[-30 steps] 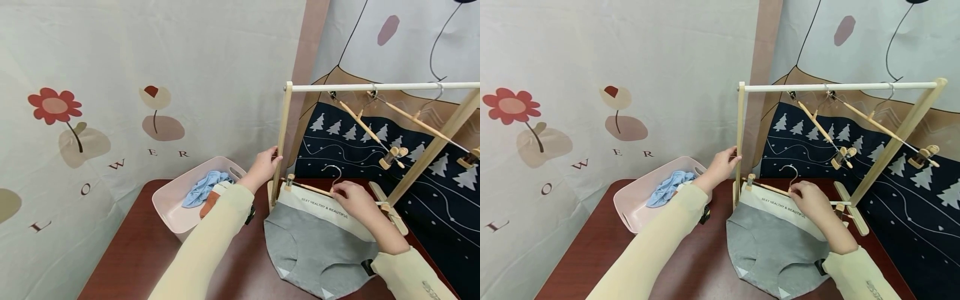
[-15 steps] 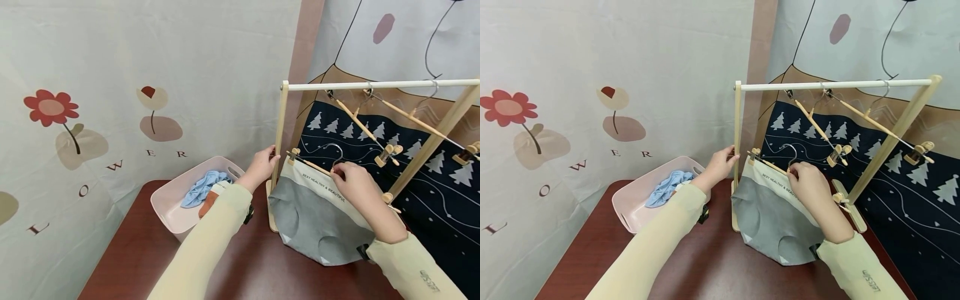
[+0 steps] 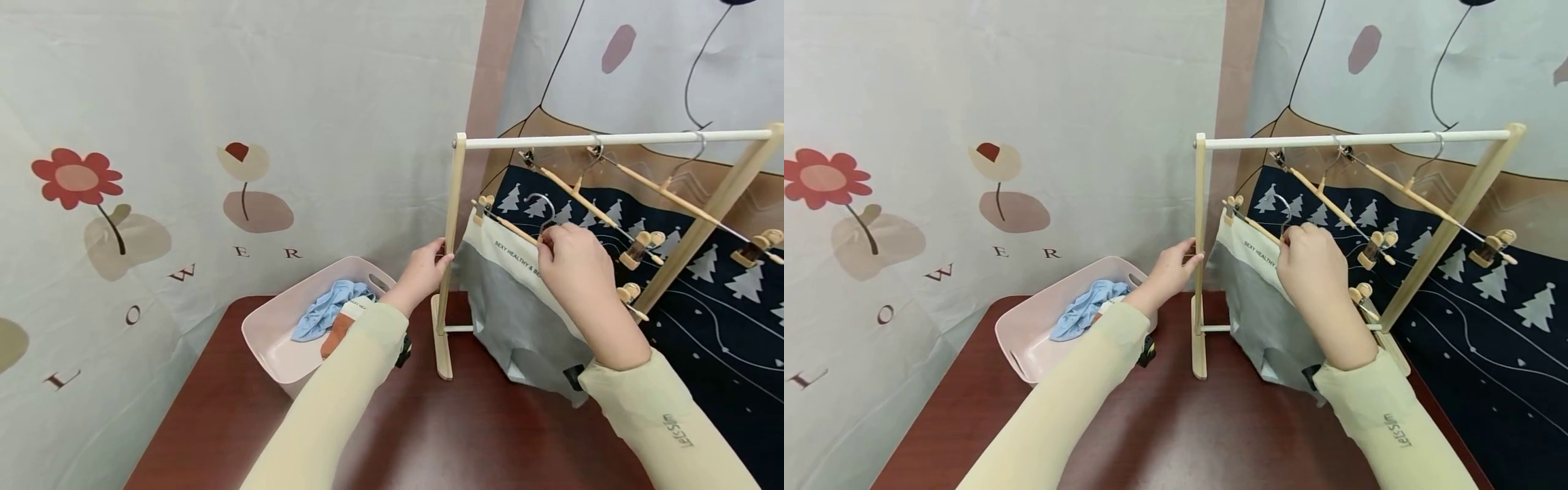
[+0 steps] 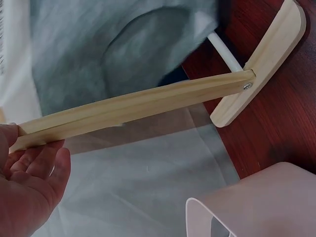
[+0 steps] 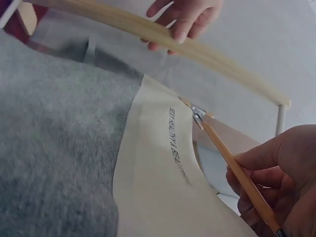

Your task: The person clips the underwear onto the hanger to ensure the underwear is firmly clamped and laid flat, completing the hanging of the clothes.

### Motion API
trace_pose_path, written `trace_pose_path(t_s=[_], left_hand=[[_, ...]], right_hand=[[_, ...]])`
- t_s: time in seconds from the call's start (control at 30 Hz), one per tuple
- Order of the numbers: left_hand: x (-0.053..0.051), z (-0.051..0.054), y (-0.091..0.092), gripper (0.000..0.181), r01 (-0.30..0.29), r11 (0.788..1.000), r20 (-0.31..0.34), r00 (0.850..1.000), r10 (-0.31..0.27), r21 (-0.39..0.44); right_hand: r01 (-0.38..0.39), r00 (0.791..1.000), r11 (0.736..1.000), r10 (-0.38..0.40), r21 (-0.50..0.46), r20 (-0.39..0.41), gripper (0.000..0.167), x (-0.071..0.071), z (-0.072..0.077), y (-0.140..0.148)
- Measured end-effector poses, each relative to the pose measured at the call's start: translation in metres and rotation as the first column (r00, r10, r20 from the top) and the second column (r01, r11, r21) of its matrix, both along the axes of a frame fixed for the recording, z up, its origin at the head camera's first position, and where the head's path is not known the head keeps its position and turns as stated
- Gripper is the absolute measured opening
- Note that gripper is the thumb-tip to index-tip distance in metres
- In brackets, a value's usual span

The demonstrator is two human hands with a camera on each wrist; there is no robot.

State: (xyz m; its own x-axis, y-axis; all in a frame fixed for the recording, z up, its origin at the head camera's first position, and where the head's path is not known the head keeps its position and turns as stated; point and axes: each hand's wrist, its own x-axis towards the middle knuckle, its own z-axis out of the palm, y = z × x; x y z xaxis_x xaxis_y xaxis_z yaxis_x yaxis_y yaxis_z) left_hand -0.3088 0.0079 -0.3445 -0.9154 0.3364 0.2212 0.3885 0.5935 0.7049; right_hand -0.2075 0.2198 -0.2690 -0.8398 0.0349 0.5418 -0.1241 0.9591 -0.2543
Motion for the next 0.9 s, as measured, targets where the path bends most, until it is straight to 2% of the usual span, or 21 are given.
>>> trace_pose_path(t_s=[0.17, 0.3, 0.63, 0.77, 0.9], left_hand=[[0.002, 0.000, 0.000, 0.049, -0.001, 1.000, 0.013, 1.000, 0.001, -0.005], [0.003, -0.001, 0.000, 0.049, -0.008, 1.000, 0.022, 1.000, 0.007, 0.007], [0.003, 0.000, 0.000, 0.047, -0.006, 1.000, 0.008, 1.000, 0.006, 0.009], [0.001, 0.000, 0.001, 0.046, -0.003, 1.000, -0.009, 1.000, 0.003, 0.002], [0.000, -0.001, 0.002, 0.045, -0.010, 1.000, -0.018, 1.000, 0.010, 0.000]], right_hand=[[-0.003, 0.996, 1.000, 0.003, -0.006, -0.094, 0.017, -0.007, 0.020, -0.013], [-0.013, 0.993, 1.000, 0.012, -0.002, -0.114, 0.019, -0.015, 0.040, -0.023], [0.015, 1.000, 0.992, -0.014, 0.128, -0.005, 0.022, -0.039, 0.080, -0.045], [0.015, 0.998, 0.989, -0.024, 0.147, 0.058, 0.024, -0.047, 0.088, -0.051], [-0.001, 0.993, 0.991, -0.014, 0.133, 0.114, 0.025, -0.054, 0.089, -0.055]])
